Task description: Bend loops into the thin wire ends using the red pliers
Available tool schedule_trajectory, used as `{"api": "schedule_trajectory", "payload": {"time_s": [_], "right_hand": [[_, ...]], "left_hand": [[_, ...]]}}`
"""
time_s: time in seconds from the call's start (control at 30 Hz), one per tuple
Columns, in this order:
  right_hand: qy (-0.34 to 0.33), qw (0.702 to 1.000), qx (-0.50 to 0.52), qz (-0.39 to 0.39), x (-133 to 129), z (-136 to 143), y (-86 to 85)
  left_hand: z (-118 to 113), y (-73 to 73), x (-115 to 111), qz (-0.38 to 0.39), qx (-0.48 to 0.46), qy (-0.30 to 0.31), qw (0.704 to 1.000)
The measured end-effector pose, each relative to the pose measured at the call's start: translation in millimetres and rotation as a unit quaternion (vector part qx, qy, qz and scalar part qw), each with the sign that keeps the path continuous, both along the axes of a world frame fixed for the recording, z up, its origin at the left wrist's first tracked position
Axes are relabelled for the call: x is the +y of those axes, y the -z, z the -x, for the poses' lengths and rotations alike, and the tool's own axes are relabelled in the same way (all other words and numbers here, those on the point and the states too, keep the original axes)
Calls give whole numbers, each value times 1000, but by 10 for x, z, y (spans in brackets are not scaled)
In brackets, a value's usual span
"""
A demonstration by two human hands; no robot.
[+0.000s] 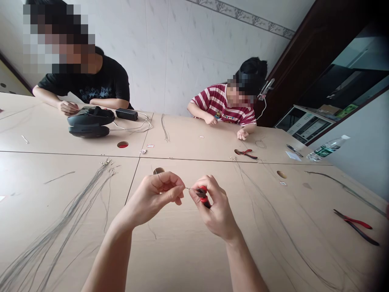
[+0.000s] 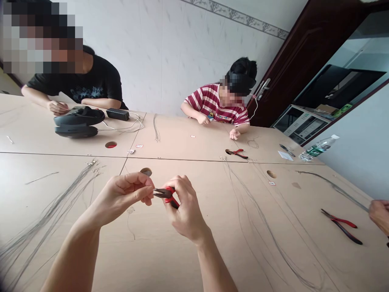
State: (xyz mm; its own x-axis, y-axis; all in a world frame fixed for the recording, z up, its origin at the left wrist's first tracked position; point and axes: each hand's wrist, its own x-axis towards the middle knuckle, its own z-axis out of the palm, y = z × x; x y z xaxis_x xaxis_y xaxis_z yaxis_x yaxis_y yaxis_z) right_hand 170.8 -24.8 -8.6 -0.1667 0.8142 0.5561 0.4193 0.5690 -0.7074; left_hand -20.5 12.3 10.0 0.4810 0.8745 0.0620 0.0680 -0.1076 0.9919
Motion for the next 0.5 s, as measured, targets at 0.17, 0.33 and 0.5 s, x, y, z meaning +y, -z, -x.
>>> {"api": "schedule_trajectory", "payload": {"time_s": [0.17,0.33,0.5], "right_hand": [[-6,1000,-1,-2,0,7,-12],[-11,1000,2,2,3,14,-15],[-5,1000,10,4,-1,13,-20]], "left_hand": [[-20,-19,-5,-12,12,-4,1000],[-43,-31,-1,-14,9,4,1000],[-32,-17,3,3,24,24,999]]}}
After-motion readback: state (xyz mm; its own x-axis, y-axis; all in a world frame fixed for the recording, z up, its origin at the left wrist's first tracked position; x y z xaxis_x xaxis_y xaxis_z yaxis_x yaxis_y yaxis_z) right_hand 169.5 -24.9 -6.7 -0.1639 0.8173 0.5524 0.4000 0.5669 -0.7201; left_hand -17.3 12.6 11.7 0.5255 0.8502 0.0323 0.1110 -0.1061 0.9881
